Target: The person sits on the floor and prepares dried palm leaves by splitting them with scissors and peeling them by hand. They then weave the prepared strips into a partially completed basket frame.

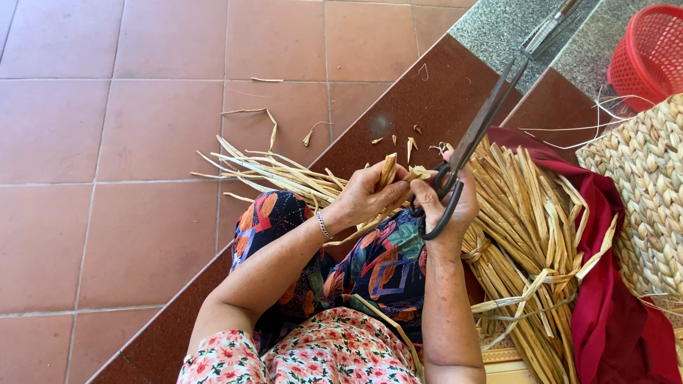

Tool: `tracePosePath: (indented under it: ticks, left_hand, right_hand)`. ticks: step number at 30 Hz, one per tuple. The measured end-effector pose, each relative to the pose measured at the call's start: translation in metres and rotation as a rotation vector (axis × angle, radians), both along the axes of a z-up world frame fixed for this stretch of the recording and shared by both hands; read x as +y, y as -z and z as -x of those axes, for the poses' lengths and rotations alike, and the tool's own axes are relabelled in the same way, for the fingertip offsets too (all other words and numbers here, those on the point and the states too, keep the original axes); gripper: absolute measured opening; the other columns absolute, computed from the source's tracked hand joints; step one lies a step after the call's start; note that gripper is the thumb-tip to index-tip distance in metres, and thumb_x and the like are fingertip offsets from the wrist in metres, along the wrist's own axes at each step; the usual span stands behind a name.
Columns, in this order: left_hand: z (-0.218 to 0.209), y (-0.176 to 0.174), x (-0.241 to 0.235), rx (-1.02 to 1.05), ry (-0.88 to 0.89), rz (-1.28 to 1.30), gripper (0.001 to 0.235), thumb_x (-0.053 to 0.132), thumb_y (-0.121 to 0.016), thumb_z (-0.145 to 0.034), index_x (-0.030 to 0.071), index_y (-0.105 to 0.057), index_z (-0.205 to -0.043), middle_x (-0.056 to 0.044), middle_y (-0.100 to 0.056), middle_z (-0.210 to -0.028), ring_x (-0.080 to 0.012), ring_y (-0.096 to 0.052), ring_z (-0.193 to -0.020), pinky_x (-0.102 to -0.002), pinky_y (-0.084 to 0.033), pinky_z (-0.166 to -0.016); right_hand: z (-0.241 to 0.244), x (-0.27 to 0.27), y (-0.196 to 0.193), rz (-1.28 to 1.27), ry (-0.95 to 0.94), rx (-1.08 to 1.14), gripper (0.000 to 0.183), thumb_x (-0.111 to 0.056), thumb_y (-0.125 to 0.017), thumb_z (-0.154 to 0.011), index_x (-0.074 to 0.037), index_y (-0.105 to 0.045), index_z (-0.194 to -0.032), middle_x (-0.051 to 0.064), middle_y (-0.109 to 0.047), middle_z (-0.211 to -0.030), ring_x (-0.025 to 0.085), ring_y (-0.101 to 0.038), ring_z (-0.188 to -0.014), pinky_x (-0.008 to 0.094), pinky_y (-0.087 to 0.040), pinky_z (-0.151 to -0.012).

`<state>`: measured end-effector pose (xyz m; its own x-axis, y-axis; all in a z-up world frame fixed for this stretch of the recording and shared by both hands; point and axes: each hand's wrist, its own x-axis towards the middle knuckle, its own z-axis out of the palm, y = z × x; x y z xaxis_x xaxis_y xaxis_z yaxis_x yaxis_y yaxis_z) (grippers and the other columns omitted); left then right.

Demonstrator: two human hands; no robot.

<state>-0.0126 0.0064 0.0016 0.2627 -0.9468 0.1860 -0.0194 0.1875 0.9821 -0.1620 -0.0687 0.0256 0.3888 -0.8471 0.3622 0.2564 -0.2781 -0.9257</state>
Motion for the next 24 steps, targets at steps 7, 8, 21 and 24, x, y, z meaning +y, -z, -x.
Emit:
tracePosePath:
  ticks: [7, 8, 21, 24]
  left_hand:
    - [-0.009, -0.002, 0.003, -0.184, 0.028, -0.149, 0.023, 0.019, -0.076, -0.094, 0.003, -0.071, -0.109, -0.001, -0.067, -0.077, -0.0064, -0.058, -0.070, -0.027, -0.052, -0.062]
    - [-0.009, 0.000, 0.003, -0.170, 0.031, -0.110, 0.021, 0.019, -0.076, -0.095, 0.003, -0.071, -0.108, -0.001, -0.067, -0.078, -0.0066, -0.059, -0.071, -0.027, -0.052, -0.062]
    - [-0.044, 0.006, 0.000, 0.453, -0.145, 0.067, 0.017, 0.016, -0.066, -0.103, 0.002, -0.063, -0.112, 0.001, -0.065, -0.081, -0.0051, -0.060, -0.065, -0.022, -0.054, -0.059]
    - [-0.044, 0.007, -0.003, 0.482, -0.147, 0.031, 0.019, 0.017, -0.068, -0.102, 0.001, -0.065, -0.111, 0.000, -0.067, -0.081, -0.0057, -0.061, -0.062, -0.022, -0.053, -0.057]
  right_hand:
    - [-0.001, -0.004, -0.007, 0.001, 0.015, 0.034, 0.050, -0.003, -0.072, -0.094, 0.002, -0.054, -0.140, 0.011, -0.072, -0.092, 0.010, -0.064, -0.065, 0.023, -0.054, -0.060]
    - [-0.002, -0.006, -0.006, 0.001, -0.001, 0.009, 0.050, -0.005, -0.071, -0.095, 0.002, -0.054, -0.141, 0.011, -0.072, -0.092, 0.010, -0.064, -0.065, 0.023, -0.053, -0.061]
    - [0.014, 0.020, 0.047, 0.270, -0.081, 0.530, 0.079, -0.058, -0.066, -0.095, -0.004, -0.048, -0.149, -0.001, -0.060, -0.098, 0.009, -0.060, -0.083, 0.026, -0.054, -0.068]
    - [0.013, 0.028, 0.036, 0.316, -0.067, 0.614, 0.073, -0.053, -0.064, -0.096, -0.004, -0.052, -0.149, 0.005, -0.055, -0.096, 0.013, -0.054, -0.079, 0.029, -0.050, -0.065]
